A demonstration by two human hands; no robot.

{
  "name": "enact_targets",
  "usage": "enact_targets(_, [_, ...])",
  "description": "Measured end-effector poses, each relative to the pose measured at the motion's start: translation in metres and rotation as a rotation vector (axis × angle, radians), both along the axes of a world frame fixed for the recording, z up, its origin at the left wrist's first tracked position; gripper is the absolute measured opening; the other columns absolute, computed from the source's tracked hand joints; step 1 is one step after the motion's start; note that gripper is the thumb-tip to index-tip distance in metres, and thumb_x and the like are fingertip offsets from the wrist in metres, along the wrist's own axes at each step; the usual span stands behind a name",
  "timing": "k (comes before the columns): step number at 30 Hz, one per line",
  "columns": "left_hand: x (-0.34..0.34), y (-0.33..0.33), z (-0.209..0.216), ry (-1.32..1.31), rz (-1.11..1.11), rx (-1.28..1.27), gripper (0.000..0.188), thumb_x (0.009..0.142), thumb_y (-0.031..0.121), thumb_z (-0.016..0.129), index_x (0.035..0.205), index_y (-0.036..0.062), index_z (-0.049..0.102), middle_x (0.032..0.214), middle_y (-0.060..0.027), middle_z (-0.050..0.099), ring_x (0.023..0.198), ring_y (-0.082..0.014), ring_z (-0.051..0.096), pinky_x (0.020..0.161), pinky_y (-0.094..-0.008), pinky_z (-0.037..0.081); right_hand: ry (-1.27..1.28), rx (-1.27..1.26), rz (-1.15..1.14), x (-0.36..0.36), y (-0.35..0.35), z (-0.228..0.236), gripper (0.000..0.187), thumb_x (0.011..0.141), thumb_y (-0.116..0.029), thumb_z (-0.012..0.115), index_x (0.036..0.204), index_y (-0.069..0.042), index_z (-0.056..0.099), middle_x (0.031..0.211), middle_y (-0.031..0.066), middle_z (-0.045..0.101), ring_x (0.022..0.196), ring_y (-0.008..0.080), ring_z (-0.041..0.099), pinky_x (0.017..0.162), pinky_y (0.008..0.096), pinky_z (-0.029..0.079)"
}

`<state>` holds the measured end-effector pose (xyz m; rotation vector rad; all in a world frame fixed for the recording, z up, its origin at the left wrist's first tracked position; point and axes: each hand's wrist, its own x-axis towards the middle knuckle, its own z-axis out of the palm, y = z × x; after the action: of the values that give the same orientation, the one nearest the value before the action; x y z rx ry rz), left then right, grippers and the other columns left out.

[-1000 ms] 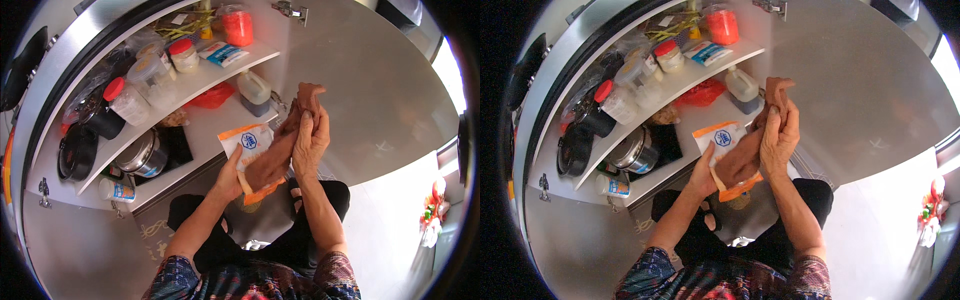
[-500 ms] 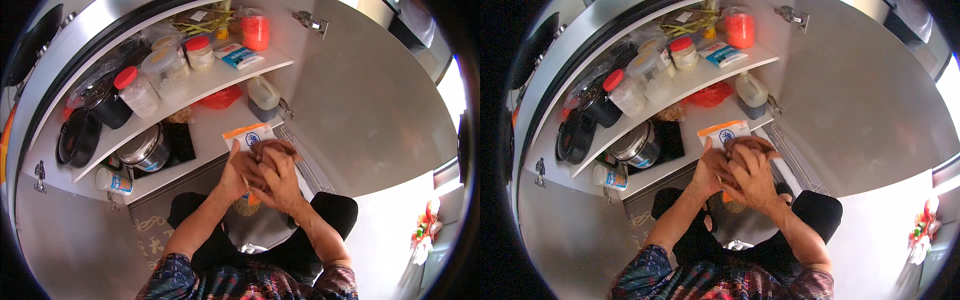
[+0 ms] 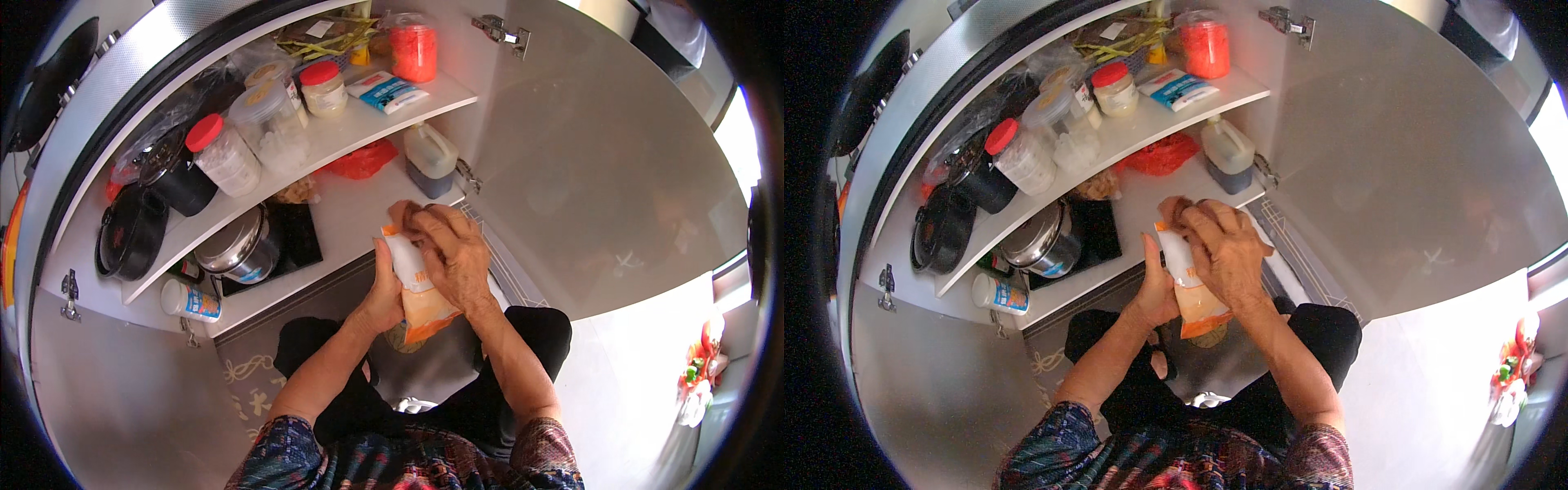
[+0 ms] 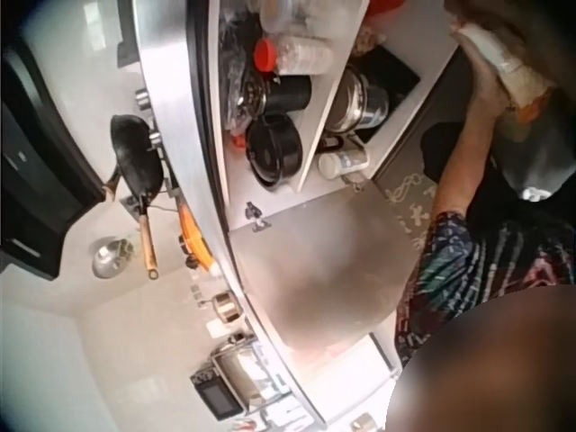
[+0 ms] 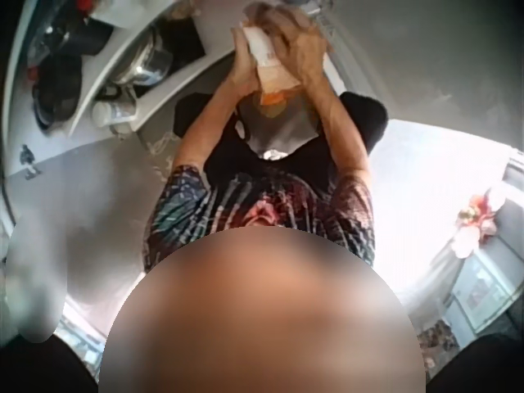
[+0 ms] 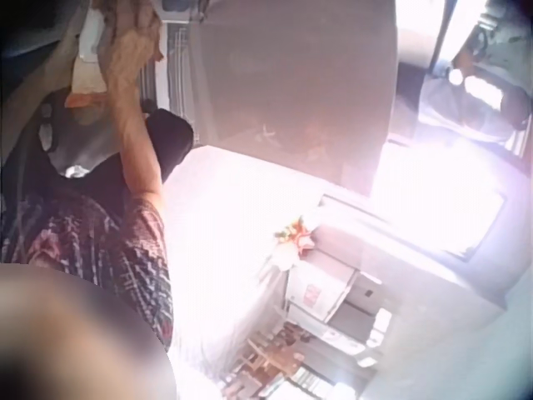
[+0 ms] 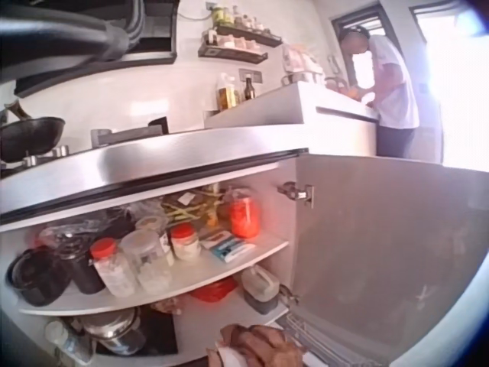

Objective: The person sits on the floor in front of an open kitchen cabinet and wipes the exterior of several packaged food items with a brown cloth. They handle a white and orange packet, a blue and white packet, and a large white tub with a blue lid, wiping each one thoroughly before placing them back on the shelf.

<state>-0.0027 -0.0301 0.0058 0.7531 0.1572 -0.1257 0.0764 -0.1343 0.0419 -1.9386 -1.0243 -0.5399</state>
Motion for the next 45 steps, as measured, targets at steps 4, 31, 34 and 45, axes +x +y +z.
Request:
enact_targets(4, [-0.005, 0.004, 0.007, -0.03, 0.03, 0.145, 0.109, 0.07, 0.089, 0.014, 0.147, 0.0132, 0.018, 0.149, -0.0091, 0.027, 0.136, -0.028, 0.03, 0.11, -0.0451, 0.028, -0.1, -0.108, 0.225, -0.019, 0.003, 0.006, 0.034, 0.073, -0.01, 0.066, 0.106, -0.013, 0.063, 0.11, 0.0078, 0.059, 0.091, 0.0314, 0.055, 0.082, 0.0408, 0.045])
enact_targets(31, [-0.007, 0.025, 0.013, -0.126, 0.217, -0.195, 0.093, 0.08, 0.081, 0.023, 0.139, 0.0103, 0.036, 0.135, -0.0112, 0.046, 0.121, -0.0267, 0.048, 0.104, -0.0395, 0.038, -0.044, -0.098, 0.413, -0.025, -0.004, -0.013, 0.037, 0.062, -0.004, 0.073, 0.098, -0.011, 0.065, 0.111, 0.0059, 0.056, 0.097, 0.0294, 0.051, 0.086, 0.0402, 0.045])
enact_targets(34, [-0.003, 0.032, 0.018, -0.057, 0.337, -0.198, 0.095, 0.08, 0.082, 0.022, 0.139, 0.008, 0.036, 0.136, -0.0149, 0.046, 0.122, -0.0321, 0.047, 0.104, -0.0453, 0.037, -0.022, -0.214, 0.503, -0.035, -0.023, -0.02, 0.04, 0.057, -0.003, 0.073, 0.094, -0.015, 0.067, 0.114, 0.0034, 0.055, 0.098, 0.0283, 0.051, 0.085, 0.0378, 0.047])
enact_targets(45, [-0.006, 0.04, 0.004, -0.12, 0.35, -0.218, 0.054, 0.082, 0.006, 0.059, 0.132, 0.0011, 0.039, 0.128, -0.0179, 0.05, 0.119, -0.0333, 0.05, 0.102, -0.0497, 0.04, 0.662, 0.286, 0.114, 0.017, -0.062, -0.002, 0.03, 0.079, 0.006, 0.055, 0.108, -0.003, 0.059, 0.1, 0.0097, 0.062, 0.088, 0.0215, 0.062, 0.075, 0.0341, 0.05])
